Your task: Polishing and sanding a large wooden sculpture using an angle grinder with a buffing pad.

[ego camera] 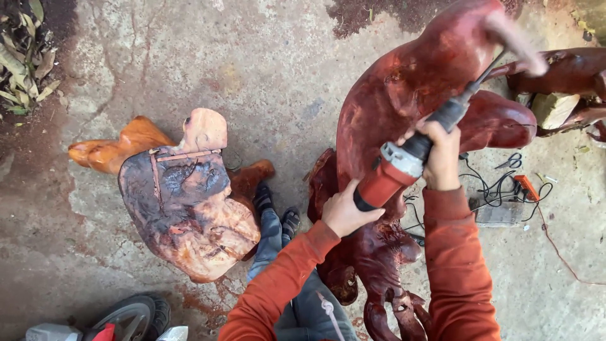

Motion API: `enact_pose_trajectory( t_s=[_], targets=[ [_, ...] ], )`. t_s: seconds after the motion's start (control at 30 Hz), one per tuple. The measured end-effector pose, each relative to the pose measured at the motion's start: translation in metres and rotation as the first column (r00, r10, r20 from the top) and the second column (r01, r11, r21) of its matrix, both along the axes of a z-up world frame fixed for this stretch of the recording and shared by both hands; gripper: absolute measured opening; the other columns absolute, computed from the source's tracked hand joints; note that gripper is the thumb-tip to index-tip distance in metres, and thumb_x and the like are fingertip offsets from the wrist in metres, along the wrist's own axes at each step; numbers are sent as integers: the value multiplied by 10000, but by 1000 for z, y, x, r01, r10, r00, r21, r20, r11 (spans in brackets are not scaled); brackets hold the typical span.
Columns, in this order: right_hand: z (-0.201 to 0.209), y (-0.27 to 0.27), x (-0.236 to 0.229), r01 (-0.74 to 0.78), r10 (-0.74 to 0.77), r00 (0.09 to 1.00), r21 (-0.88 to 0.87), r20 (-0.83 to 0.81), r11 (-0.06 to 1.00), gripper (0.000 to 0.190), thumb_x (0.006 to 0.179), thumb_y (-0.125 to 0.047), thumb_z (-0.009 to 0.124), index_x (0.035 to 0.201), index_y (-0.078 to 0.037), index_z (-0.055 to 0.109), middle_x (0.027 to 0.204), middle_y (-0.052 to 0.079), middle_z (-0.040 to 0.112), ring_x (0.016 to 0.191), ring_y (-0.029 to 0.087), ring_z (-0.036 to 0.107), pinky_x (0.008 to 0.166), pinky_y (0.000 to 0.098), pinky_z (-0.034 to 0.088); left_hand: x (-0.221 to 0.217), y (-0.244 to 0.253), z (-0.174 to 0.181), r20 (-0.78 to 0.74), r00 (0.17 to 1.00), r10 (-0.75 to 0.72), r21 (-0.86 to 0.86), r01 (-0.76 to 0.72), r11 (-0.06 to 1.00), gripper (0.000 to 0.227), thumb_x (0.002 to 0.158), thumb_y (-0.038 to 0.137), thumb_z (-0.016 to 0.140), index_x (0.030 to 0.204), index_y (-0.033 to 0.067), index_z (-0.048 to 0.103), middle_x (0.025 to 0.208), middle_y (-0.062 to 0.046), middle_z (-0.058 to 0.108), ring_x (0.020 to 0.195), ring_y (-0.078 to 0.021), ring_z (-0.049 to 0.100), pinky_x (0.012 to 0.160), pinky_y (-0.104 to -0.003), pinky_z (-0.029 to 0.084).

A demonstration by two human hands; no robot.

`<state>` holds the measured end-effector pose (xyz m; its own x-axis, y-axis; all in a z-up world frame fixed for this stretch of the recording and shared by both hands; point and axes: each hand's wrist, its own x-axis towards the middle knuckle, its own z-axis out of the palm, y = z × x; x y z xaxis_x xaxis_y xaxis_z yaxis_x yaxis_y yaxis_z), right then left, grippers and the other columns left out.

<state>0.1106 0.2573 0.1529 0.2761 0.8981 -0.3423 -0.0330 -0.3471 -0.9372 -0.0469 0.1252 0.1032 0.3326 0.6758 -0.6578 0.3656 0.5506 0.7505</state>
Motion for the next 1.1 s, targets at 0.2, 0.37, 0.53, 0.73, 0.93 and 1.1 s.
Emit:
enact_pose_trajectory(
  t_s=[0.2, 0.37, 0.53, 0.73, 0.93, 1.1],
  targets=[
    [-7, -19, -9, -37, 37, 999, -18, 13, 999, 94, 778, -54, 675, 750, 12, 615, 630, 205, 632, 560, 285, 716, 605, 409, 629, 15, -31, -38, -1, 996, 87, 20, -87, 996, 782, 635, 636, 768, 1286, 308, 484, 1119, -154, 712, 1070, -394, 692, 916, -511, 537],
    [-50, -35, -9, -13, 14, 1000, -65, 16, 998, 72, 739, -50, 688, 721, -1, 638, 615, 198, 643, 537, 267, 710, 577, 388, 614, 17, -55, -85, 99, 984, 149, 11, -151, 988, 676, 688, 577, 806, 1231, 297, 516, 1099, -93, 724, 1056, -338, 705, 901, -459, 547],
    [-85, -40, 0, 76, -79, 996, -54, -51, 996, 75, 766, -19, 682, 723, 18, 634, 627, 206, 649, 563, 286, 725, 606, 393, 628, 4, -43, -127, 141, 984, 110, 81, -123, 989, 705, 664, 541, 861, 1226, 245, 555, 1141, -116, 716, 1103, -348, 681, 937, -493, 541],
    [-94, -23, -21, 210, -200, 976, 138, -87, 968, 72, 782, 12, 679, 769, 14, 609, 622, 208, 638, 557, 301, 720, 616, 401, 629, -35, 15, -173, 115, 993, -40, 216, 14, 976, 811, 602, 524, 910, 1298, 313, 552, 1211, -65, 713, 1176, -332, 649, 1000, -473, 526],
    [-127, -18, -68, 335, -313, 924, 68, -219, 940, 92, 784, 20, 669, 750, 22, 584, 609, 210, 634, 535, 298, 704, 594, 420, 618, -106, 43, -148, -65, 967, -247, 159, 255, 954, 713, 687, 576, 809, 1262, 234, 561, 1231, -140, 696, 1156, -396, 651, 1000, -534, 513],
    [-118, -8, -72, 347, -305, 919, 143, -252, 927, 73, 780, 34, 660, 767, 26, 588, 590, 218, 614, 518, 314, 694, 572, 425, 617, -113, 61, -131, -58, 966, -252, 173, 258, 950, 712, 704, 570, 804, 1259, 203, 551, 1227, -167, 687, 1150, -414, 648, 996, -554, 516]
  ],
)
